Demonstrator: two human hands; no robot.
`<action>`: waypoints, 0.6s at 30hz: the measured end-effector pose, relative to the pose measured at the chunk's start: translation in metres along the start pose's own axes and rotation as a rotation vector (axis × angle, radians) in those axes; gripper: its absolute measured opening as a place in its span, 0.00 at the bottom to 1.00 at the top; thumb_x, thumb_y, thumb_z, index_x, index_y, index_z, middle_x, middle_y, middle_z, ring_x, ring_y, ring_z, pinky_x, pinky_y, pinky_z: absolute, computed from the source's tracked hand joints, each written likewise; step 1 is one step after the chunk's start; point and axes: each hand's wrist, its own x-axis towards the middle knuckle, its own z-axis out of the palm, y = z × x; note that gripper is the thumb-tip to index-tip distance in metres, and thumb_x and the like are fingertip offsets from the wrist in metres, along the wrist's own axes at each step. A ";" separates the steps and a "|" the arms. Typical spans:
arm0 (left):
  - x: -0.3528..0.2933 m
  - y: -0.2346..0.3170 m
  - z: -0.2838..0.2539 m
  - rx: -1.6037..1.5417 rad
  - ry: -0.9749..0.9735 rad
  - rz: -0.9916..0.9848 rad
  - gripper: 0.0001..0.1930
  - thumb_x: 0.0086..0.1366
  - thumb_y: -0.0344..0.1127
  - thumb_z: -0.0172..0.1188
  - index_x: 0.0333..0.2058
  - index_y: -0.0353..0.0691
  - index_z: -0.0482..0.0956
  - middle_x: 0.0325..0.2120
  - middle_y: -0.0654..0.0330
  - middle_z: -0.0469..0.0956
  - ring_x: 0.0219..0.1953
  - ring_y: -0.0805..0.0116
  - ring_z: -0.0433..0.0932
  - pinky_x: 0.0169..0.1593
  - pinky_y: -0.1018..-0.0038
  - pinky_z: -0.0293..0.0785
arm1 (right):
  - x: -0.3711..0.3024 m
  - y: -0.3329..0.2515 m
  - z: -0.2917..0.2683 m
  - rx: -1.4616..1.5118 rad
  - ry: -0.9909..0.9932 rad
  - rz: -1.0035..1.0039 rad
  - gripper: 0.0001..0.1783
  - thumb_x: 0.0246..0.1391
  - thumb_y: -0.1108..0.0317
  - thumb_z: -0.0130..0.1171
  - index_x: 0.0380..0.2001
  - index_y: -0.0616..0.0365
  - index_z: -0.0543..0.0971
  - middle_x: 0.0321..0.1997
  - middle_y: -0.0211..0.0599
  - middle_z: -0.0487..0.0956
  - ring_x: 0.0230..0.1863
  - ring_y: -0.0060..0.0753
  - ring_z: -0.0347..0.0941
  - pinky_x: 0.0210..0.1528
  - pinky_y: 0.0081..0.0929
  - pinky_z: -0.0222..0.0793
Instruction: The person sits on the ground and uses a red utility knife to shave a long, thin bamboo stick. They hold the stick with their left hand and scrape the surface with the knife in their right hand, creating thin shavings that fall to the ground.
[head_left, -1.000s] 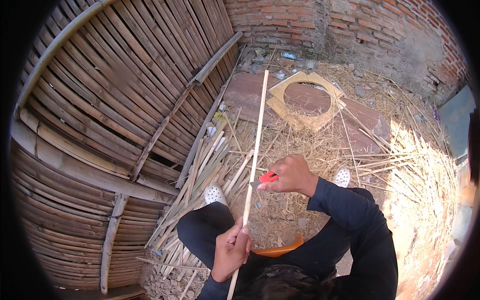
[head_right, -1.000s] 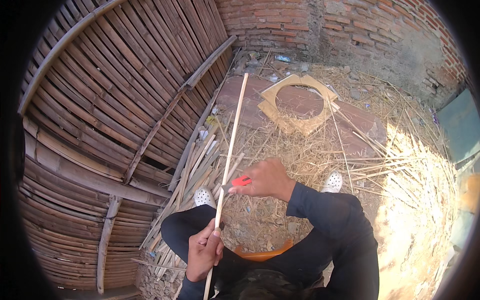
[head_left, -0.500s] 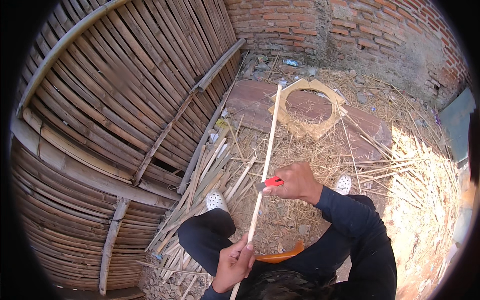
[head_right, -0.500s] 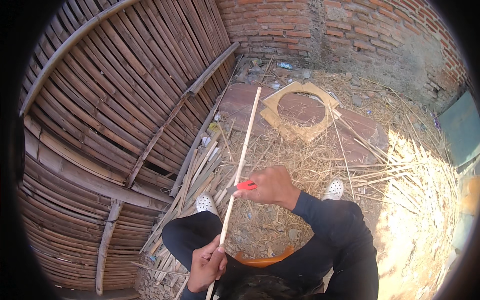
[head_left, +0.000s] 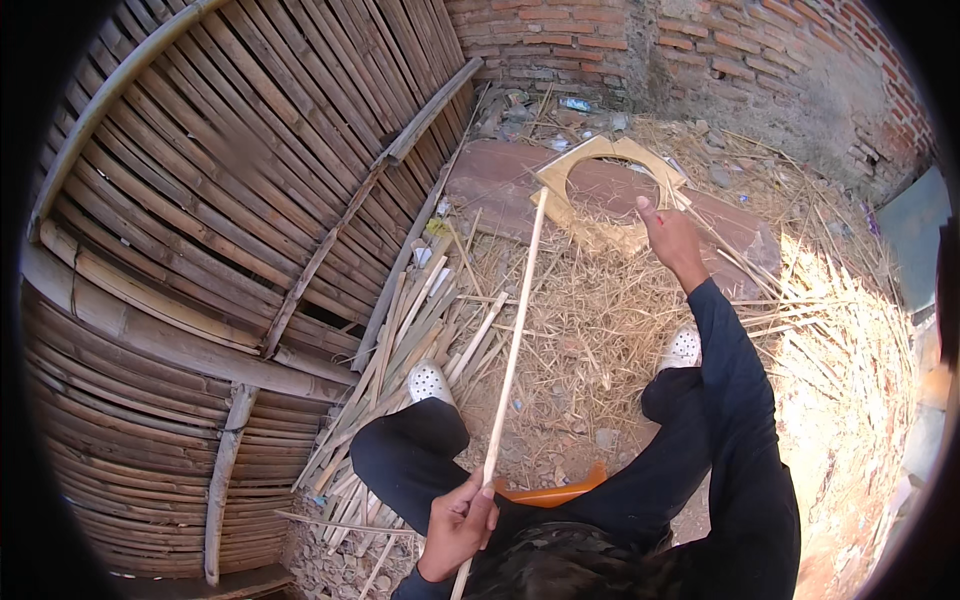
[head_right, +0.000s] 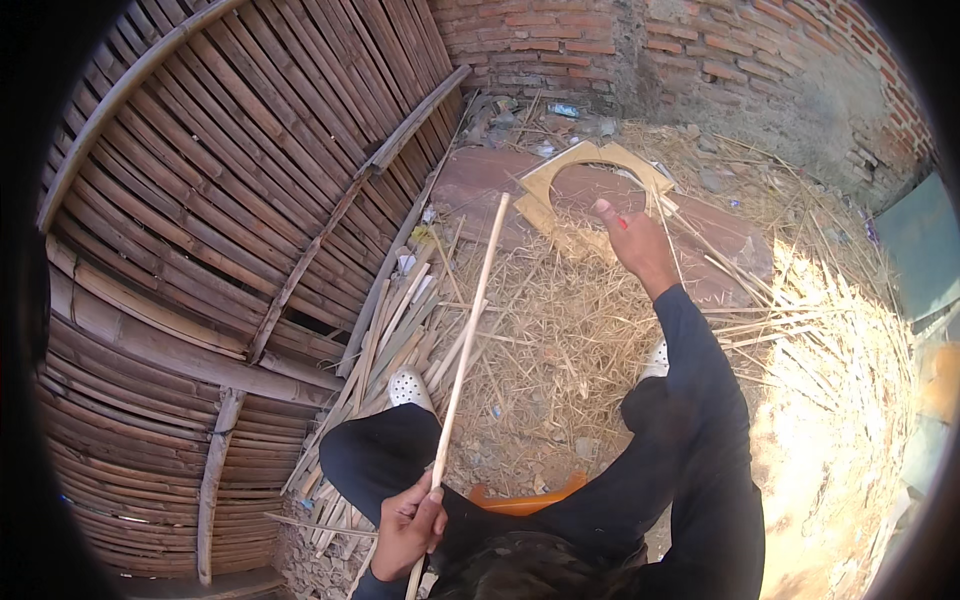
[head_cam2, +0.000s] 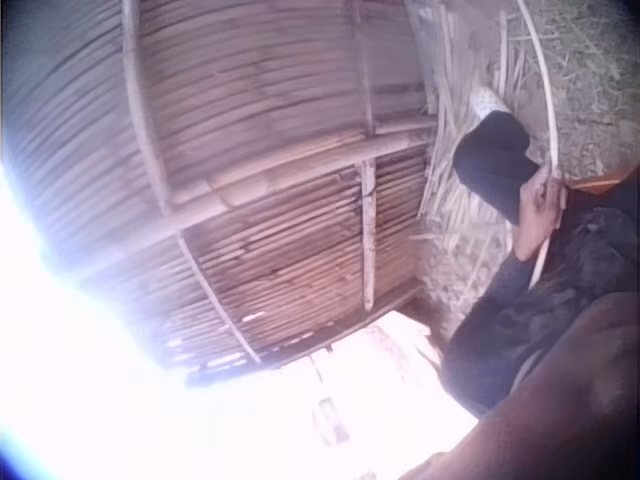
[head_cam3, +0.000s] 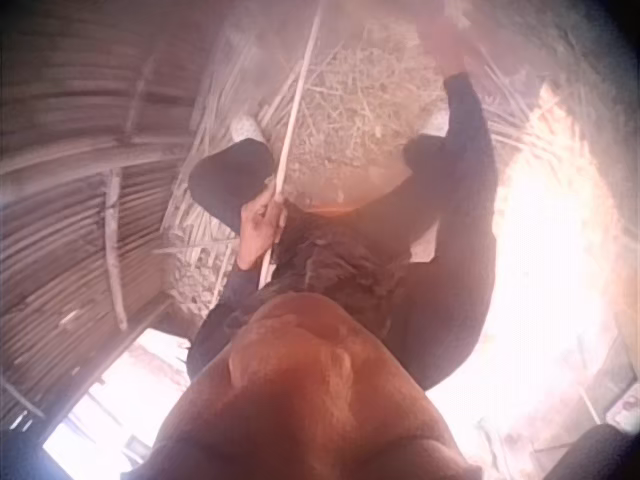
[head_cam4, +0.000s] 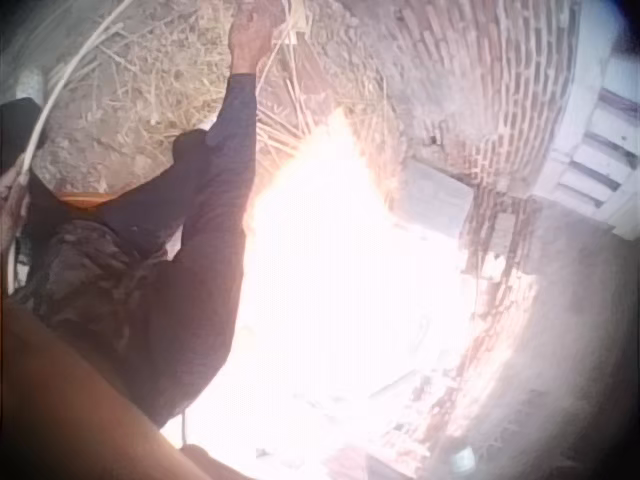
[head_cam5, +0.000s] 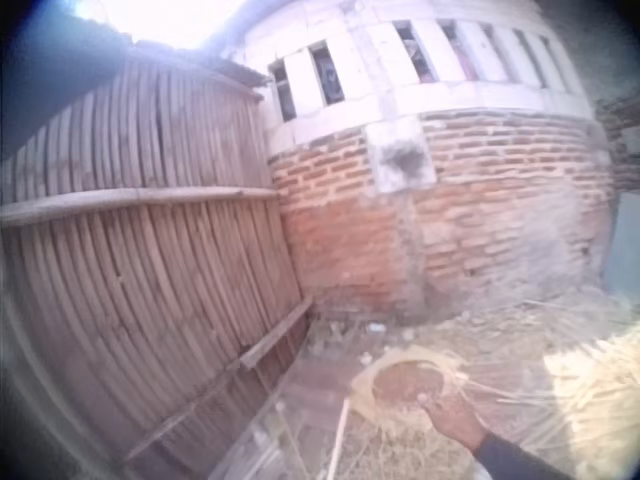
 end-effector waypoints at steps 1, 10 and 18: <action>0.010 0.004 -0.004 0.013 0.031 0.031 0.20 0.72 0.33 0.48 0.61 0.39 0.66 0.16 0.69 0.66 0.13 0.85 0.61 0.16 0.86 0.58 | -0.024 -0.031 0.002 0.025 -0.083 -0.120 0.46 0.53 0.25 0.39 0.09 0.60 0.73 0.10 0.45 0.70 0.16 0.46 0.69 0.21 0.42 0.61; 0.033 0.039 0.013 -0.039 0.032 0.161 0.19 0.71 0.33 0.49 0.59 0.36 0.68 0.15 0.68 0.67 0.11 0.84 0.60 0.15 0.86 0.55 | -0.148 -0.129 0.025 0.056 -0.214 -0.781 0.37 0.45 0.27 0.53 0.17 0.53 0.82 0.10 0.39 0.73 0.14 0.43 0.74 0.17 0.34 0.67; 0.032 0.040 0.013 0.019 0.046 0.150 0.20 0.71 0.32 0.47 0.61 0.39 0.66 0.16 0.69 0.67 0.12 0.85 0.60 0.16 0.86 0.57 | -0.148 -0.136 0.026 0.091 -0.160 -0.879 0.35 0.44 0.29 0.56 0.11 0.53 0.78 0.08 0.38 0.71 0.13 0.42 0.73 0.16 0.36 0.67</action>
